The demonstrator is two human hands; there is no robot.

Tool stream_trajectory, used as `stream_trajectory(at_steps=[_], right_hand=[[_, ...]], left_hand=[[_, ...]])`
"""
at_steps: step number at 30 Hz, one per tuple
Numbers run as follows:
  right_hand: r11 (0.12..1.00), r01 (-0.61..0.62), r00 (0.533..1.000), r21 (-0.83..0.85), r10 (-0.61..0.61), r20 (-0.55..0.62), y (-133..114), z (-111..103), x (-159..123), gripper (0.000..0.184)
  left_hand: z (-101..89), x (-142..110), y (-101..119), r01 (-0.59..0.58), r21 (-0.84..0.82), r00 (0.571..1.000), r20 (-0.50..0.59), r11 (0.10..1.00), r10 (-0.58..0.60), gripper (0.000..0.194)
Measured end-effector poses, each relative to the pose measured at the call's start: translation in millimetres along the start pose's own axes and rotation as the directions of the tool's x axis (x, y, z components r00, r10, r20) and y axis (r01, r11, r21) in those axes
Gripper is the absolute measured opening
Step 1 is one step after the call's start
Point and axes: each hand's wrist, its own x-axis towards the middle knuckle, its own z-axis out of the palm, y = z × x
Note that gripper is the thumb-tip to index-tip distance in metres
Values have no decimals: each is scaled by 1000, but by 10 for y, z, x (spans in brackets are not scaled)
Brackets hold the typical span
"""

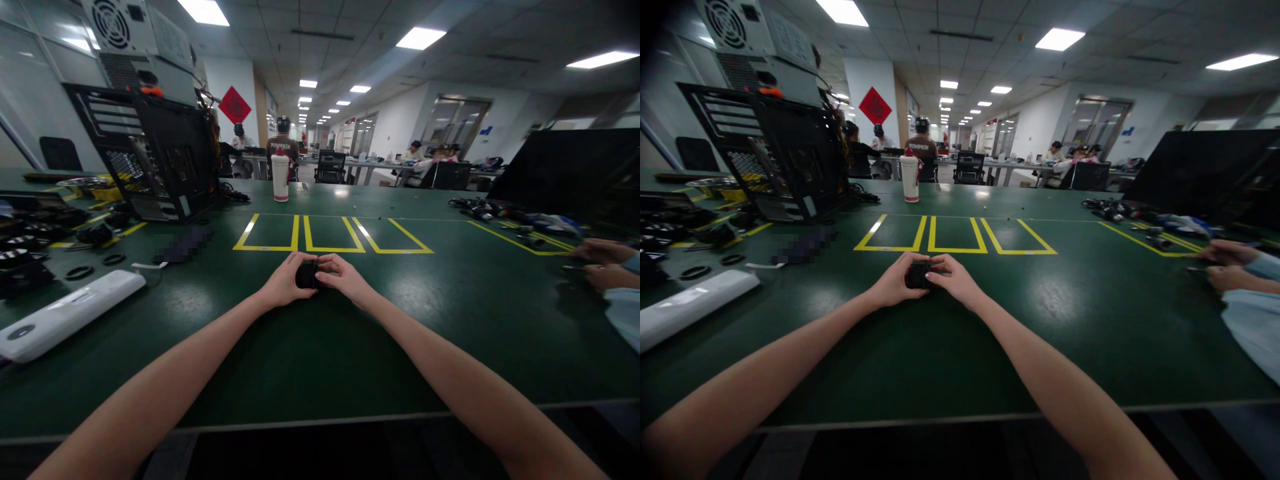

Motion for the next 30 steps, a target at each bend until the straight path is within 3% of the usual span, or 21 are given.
stream_trajectory(at_steps=[3, 8, 13, 16, 21, 25, 30], right_hand=[[999, -21, 999, -37, 22, 30, -46, -24, -12, 28], [999, 41, 995, -9, -40, 95, -78, -50, -43, 32], [999, 33, 999, -25, -32, 37, -21, -30, -22, 22], [998, 50, 999, -23, -50, 10, -12, -23, -1, 25], [1000, 12, 998, -1, -12, 57, -34, -38, 6, 31], [997, 45, 993, 66, -52, 105, -31, -35, -15, 34], [999, 53, 998, -12, -53, 36, -2, -10, -20, 26]], left_hand=[[-1, -4, 1, -1, -4, 1000, 3, 1000, 1, 59], [-6, -5, 3, 1, -5, 1000, 10, 1000, -1, 59], [-8, 0, 2, 0, 3, 1000, 10, 1000, 0, 60], [-6, 1, 4, -4, 3, 1000, 7, 1000, 4, 60], [-1, -4, 8, -7, 1, 1000, -3, 1000, 7, 59], [2, -4, 11, -3, 3, 1000, -5, 1000, 3, 59], [-8, 2, 23, 19, -3, 1000, 12, 1000, -19, 60]])
